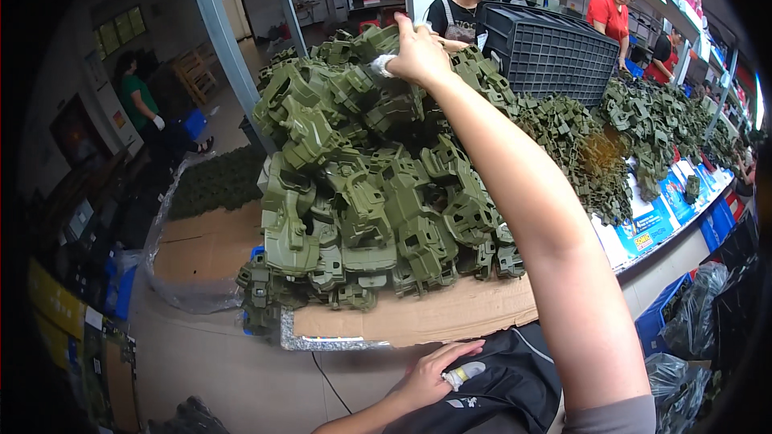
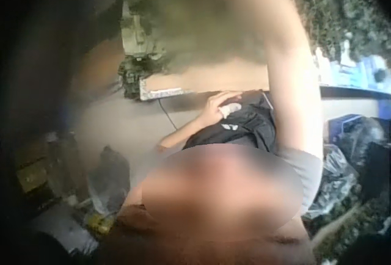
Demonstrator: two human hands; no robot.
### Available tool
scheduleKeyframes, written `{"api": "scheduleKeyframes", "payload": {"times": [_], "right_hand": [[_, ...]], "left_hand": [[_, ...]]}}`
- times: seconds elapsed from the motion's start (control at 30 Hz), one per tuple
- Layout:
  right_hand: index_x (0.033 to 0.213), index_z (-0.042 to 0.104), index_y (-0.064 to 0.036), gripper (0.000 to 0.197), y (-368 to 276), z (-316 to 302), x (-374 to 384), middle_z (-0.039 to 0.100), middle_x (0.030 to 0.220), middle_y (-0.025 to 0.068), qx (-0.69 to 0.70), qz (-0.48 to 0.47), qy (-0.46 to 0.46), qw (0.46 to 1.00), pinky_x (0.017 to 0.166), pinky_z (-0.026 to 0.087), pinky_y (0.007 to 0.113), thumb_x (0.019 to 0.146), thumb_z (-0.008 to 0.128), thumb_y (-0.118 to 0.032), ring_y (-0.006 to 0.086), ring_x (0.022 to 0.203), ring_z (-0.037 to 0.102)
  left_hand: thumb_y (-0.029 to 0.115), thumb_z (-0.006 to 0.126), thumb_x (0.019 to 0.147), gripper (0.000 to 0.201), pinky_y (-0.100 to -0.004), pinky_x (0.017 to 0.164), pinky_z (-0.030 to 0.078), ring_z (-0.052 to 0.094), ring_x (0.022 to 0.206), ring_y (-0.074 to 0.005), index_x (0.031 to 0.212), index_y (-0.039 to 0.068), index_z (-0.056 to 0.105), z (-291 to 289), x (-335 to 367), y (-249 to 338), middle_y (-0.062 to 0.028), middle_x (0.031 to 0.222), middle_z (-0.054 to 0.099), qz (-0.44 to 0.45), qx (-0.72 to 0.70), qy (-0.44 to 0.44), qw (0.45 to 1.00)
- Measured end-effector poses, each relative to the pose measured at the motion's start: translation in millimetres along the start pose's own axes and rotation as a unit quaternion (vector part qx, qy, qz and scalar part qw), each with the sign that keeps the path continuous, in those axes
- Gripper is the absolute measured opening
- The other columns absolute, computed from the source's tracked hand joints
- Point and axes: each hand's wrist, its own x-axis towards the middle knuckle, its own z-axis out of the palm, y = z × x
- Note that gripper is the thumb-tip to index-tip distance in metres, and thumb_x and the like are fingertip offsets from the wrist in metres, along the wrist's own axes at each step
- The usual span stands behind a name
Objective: The person repeatedly picks up green plastic components from a large pile on a table, snaps them together by hand, and places the assembled units back onto the pile. The process is continuous and repetitive.
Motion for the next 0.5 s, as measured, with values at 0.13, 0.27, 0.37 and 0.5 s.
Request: {"api": "scheduleKeyframes", "payload": {"times": [0.13,0.27,0.37,0.5], "right_hand": [[0.129,0.037,-0.009,0.075,19.7,-3.0,-5.7,0.054,0.116,0.0175,0.047,-0.082,0.124,0.988,0.089,0.046,0.041,0.064,0.073,-0.017,0.0335,0.106,0.056],[0.13,0.037,-0.0084,0.074,18.7,-58.3,-53.5,0.051,0.122,0.0165,0.205,-0.124,0.271,0.932,0.099,0.037,0.037,0.067,0.074,-0.015,0.0313,0.112,0.052],[0.13,0.038,-0.0068,0.074,26.6,-113.7,-153.6,0.045,0.128,0.0166,0.297,-0.132,0.23,0.917,0.1,0.034,0.035,0.067,0.077,-0.015,0.0264,0.12,0.045],[0.124,0.045,-0.0127,0.061,84.1,-169.4,-323.9,0.051,0.12,0.0214,0.268,-0.182,0.089,0.942,0.097,0.036,0.052,0.07,0.073,-0.01,0.039,0.115,0.048]], "left_hand": [[0.006,0.07,0.077,0.045,-0.0291,0.084,0.048,0.062,0.096,-0.0197,0.119,0.003,0.055,-16.1,-4.2,-2.4,-0.0098,0.106,0.064,-0.012,0.014,0.007,1.0],[0.004,0.065,0.08,0.05,-0.0327,0.091,0.045,0.058,0.105,-0.0232,0.127,0.003,0.048,-12.7,-12.6,-19.6,-0.0131,0.113,0.06,-0.019,-0.184,0.015,0.983],[0.017,0.051,0.089,0.047,-0.041,0.094,0.042,0.057,0.103,-0.0299,0.131,0.003,0.038,-17.1,-4.2,-16.3,-0.0204,0.109,0.057,-0.008,-0.334,0.054,0.941],[0.047,0.042,0.092,0.059,-0.0435,0.093,0.042,0.056,0.099,-0.0289,0.135,0.008,0.031,-21.0,17.8,-10.8,-0.0196,0.105,0.057,-0.037,-0.428,0.082,0.899]]}}
